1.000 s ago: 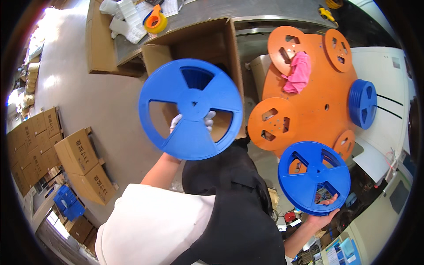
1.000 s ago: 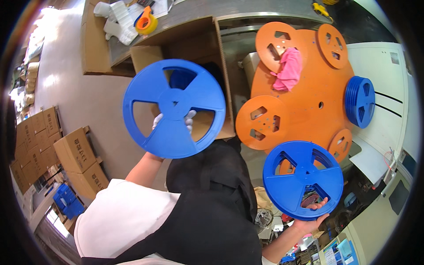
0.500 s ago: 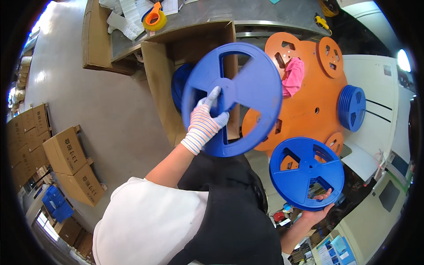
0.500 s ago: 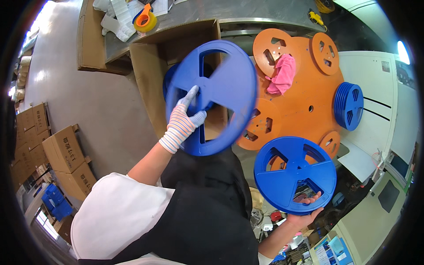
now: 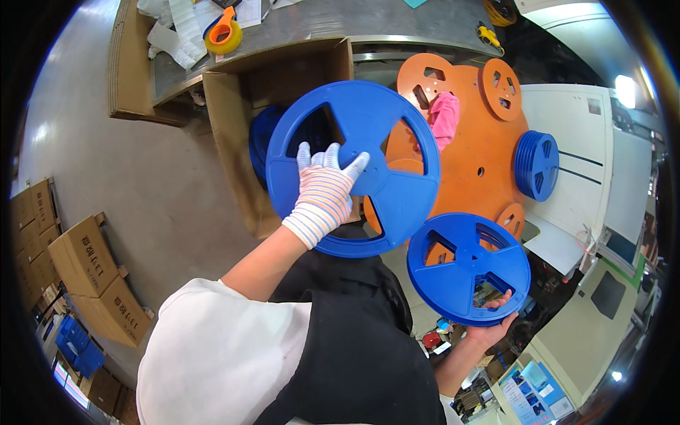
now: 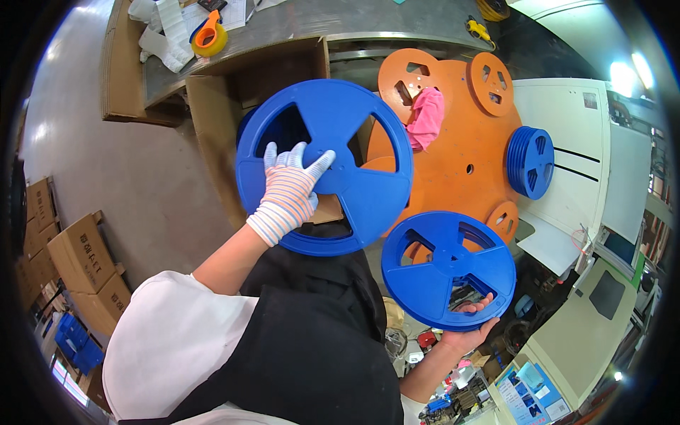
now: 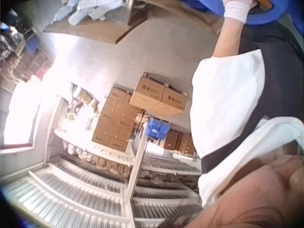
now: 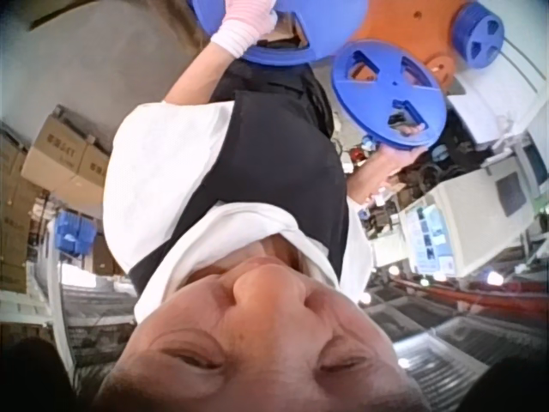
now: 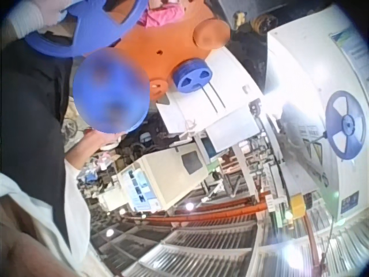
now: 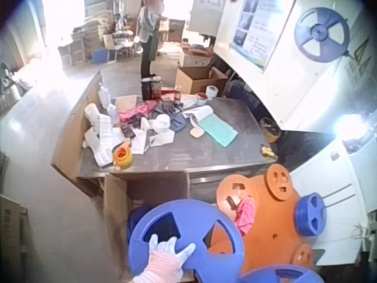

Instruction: The person packs blue plastic reels into cardboard boxes, seals them with tape, and stacks the boxes on a pallet. The person also opens a new box and continues packing reels.

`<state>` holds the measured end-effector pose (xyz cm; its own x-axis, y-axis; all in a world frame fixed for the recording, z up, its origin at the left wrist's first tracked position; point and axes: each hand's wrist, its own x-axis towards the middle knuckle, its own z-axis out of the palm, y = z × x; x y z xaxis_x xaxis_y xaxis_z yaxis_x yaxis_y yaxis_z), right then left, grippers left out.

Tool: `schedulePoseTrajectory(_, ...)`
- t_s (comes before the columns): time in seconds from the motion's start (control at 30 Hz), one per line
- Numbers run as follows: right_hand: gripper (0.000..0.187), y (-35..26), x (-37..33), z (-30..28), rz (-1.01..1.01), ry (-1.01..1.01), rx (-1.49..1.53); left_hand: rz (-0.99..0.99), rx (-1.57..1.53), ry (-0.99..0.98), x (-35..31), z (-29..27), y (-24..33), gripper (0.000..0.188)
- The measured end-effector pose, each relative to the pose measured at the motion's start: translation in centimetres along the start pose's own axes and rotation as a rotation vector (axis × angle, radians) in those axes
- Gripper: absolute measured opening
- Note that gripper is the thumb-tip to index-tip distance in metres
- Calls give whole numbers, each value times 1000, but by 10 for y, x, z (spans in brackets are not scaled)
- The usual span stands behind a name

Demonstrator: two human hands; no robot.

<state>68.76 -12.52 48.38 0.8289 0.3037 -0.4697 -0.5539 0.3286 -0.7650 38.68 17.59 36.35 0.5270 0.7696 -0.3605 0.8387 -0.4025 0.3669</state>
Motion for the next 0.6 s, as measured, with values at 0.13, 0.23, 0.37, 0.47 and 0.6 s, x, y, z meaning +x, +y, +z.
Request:
schedulePoseTrajectory(0.13, 55, 5, -4, 11, 1, 40, 9, 108, 150, -160, 10, -3, 2, 70)
schedulePoseTrajectory(0.23, 56, 10, -6, 19, 0, 88, -2, 194, 118, -155, 14, -6, 4, 68)
schedulePoseTrajectory(0.37, 56, 14, -8, 28, 10, 101, -10, 234, 137, -152, 17, -5, 1, 70)
schedulePoseTrajectory(0.47, 56, 16, -11, 32, 34, 63, -19, 204, -81, -26, 17, 12, -17, 75)
schedulePoseTrajectory(0.6, 56, 21, -17, 37, 11, 25, -44, -142, -1377, 85, -2, 65, -70, 82)
